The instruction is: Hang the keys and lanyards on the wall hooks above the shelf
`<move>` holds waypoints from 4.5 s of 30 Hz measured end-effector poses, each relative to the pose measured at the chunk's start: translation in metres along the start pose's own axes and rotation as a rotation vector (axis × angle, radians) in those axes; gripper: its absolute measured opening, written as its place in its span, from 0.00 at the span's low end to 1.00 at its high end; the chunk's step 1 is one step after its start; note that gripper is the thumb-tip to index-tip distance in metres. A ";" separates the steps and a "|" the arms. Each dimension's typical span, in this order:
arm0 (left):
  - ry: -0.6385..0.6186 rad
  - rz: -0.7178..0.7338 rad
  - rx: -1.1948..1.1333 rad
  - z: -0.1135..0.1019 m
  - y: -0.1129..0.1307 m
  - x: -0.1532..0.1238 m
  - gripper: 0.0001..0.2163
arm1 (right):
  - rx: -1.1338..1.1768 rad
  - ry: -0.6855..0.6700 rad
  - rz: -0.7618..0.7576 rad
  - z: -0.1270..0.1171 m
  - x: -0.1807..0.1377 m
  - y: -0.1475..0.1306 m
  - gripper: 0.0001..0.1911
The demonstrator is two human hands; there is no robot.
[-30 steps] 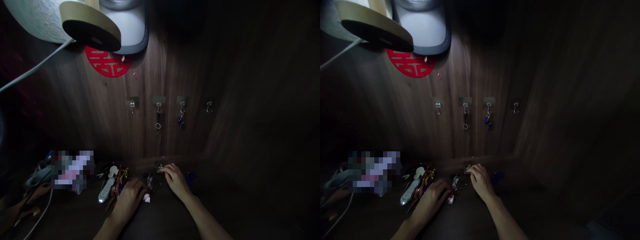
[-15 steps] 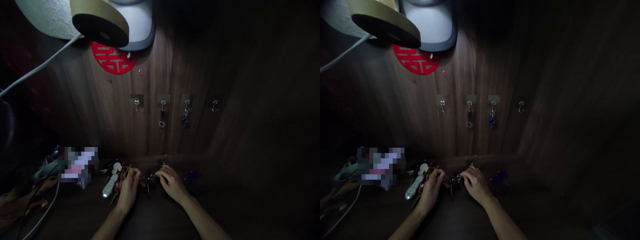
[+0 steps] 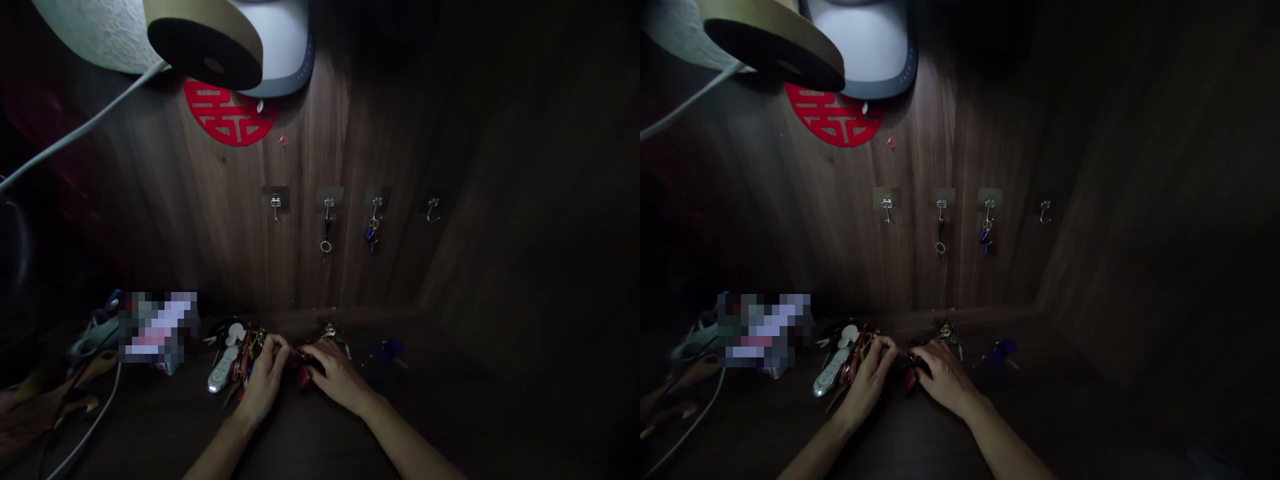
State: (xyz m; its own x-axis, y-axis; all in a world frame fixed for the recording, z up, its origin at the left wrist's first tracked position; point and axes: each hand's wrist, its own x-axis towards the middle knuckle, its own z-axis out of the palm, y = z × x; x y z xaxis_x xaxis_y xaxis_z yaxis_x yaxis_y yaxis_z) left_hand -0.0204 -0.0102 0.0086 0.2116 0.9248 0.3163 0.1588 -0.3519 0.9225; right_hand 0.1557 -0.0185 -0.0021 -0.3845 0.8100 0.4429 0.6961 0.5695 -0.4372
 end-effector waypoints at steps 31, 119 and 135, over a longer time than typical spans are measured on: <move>0.132 0.034 0.133 -0.015 0.009 -0.005 0.08 | -0.016 0.151 -0.019 -0.011 0.000 0.005 0.07; -0.273 -0.009 0.282 0.008 -0.001 -0.003 0.09 | 1.017 0.869 0.296 -0.186 0.100 0.036 0.13; -0.262 0.011 0.282 0.005 -0.004 -0.003 0.09 | 1.087 0.805 0.470 -0.165 0.104 0.056 0.09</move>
State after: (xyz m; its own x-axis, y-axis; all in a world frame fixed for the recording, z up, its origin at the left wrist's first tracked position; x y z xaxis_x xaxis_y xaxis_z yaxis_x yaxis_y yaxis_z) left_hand -0.0166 -0.0118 0.0029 0.4480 0.8653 0.2249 0.4069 -0.4213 0.8105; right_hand 0.2548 0.0748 0.1483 0.4453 0.8608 0.2463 -0.2826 0.3962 -0.8736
